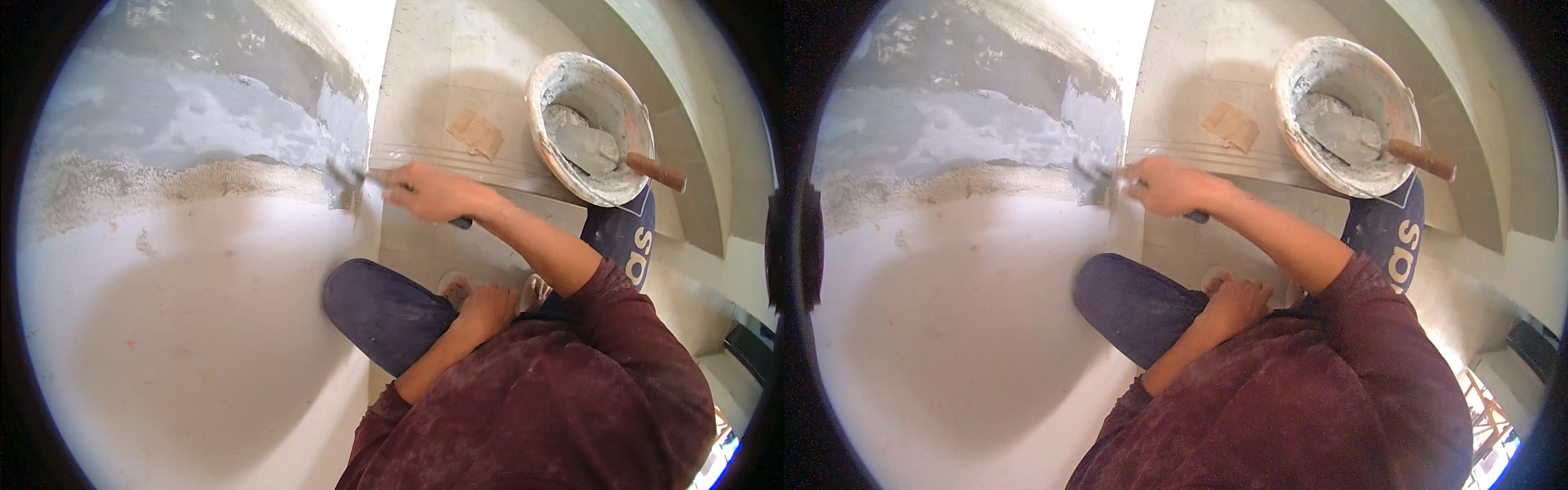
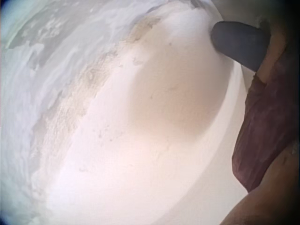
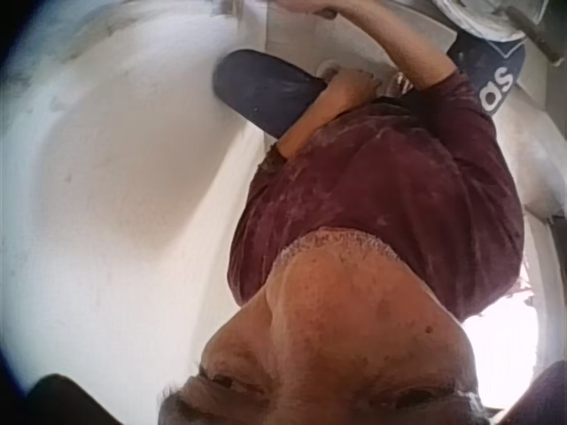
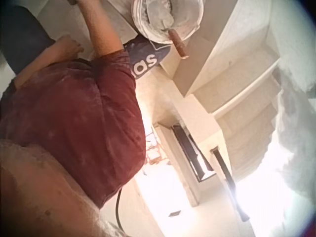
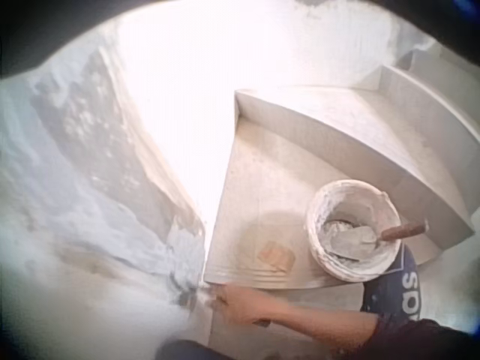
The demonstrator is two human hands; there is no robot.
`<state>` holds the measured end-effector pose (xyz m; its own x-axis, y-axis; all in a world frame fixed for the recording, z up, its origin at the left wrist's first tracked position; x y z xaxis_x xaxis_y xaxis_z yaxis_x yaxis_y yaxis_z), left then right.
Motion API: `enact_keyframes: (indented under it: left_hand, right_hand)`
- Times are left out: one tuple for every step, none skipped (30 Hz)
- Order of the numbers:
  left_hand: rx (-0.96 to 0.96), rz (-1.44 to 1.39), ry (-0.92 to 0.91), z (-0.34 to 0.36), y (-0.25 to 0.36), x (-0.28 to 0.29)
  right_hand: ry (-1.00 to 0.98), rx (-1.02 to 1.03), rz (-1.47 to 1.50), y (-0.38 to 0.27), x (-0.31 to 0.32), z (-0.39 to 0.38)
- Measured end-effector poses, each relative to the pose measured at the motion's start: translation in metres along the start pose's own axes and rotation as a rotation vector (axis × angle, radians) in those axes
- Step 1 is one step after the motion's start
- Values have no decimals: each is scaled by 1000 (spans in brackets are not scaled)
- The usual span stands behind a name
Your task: The person applies plaster to a curved wall using a trowel, repeatedly scooping material from a bucket and smoothing it onto the surface. The person works along a spiral staircase, occasionally kneeling to reach lower sections.
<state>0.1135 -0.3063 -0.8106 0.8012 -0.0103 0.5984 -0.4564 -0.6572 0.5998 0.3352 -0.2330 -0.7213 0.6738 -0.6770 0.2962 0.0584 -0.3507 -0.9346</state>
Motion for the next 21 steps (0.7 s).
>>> enact_keyframes:
  left_hand:
    - [-14, -13, 52, 1, 1, -1]
    - [-19, -12, 72, -1, 4, 1]
    - [-22, -12, 92, -3, 6, 5]
    - [-28, -7, 110, -5, 8, 9]
    - [-41, -12, 125, -7, 10, 11]
    - [-54, -17, 140, -9, 11, 12]
    - [-68, -24, 156, -11, 12, 14]
    - [-46, -12, 146, -11, 11, 14]
    - [-24, 0, 135, -11, 9, 14]
    - [-11, 12, 124, -10, 10, 13]
    - [-1, 6, 109, -8, 11, 10]
    - [9, 0, 94, -5, 12, 6]
    - [23, -1, 74, -5, 9, 3]
    - [29, -1, 94, -7, 7, 5]
    - [34, 0, 114, -10, 5, 8]
    - [35, -2, 131, -14, 7, 12]
    - [37, -13, 115, -14, 9, 16]
    - [38, -24, 98, -14, 11, 20]
    - [41, -32, 82, -13, 11, 22]
    - [25, -25, 138, -14, 11, 22]
    - [8, -17, 193, -15, 10, 18]
  right_hand:
    - [42, -115, 46, 0, 21, 1]
    - [90, -233, 93, 8, 37, 3]
    - [119, -217, 50, 10, 49, 16]
    - [153, -200, 9, 12, 64, 33]
    - [179, -185, -29, 14, 67, 42]
    - [187, -93, -97, 13, 56, 43]
    - [194, 0, -166, 15, 40, 42]
    - [189, 97, -237, 5, 25, 38]
    - [53, 54, -114, 11, 4, 29]
    - [-77, 3, 5, 7, -12, 8]
    - [-204, -48, 125, 7, -29, -7]
    - [-140, -117, 243, 19, -31, -12]
    - [-73, -182, 365, 31, -37, -13]
    - [-4, -248, 486, 40, -40, -14]
    - [13, -223, 443, 40, -39, -10]
    - [33, -204, 401, 27, -32, -8]
    - [55, -181, 352, 14, -25, -5]
    - [40, -141, 286, 0, -24, -2]
    - [24, -97, 220, -15, -24, 2]
    - [10, -55, 154, -24, -26, 4]
    - [26, 71, 70, -29, -29, 3]
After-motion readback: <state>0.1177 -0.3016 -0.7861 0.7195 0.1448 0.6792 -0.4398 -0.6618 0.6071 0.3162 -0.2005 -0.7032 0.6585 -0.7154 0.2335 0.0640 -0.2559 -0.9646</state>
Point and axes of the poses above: each hand's wrist, its own z-axis towards the middle knuckle, its own x-axis out of the back of the hand, y = z × x, the point moved 9 cm from there along z, towards the middle knuckle, and after that the axes turned 6 degrees about -y, right-handed, at the moved point
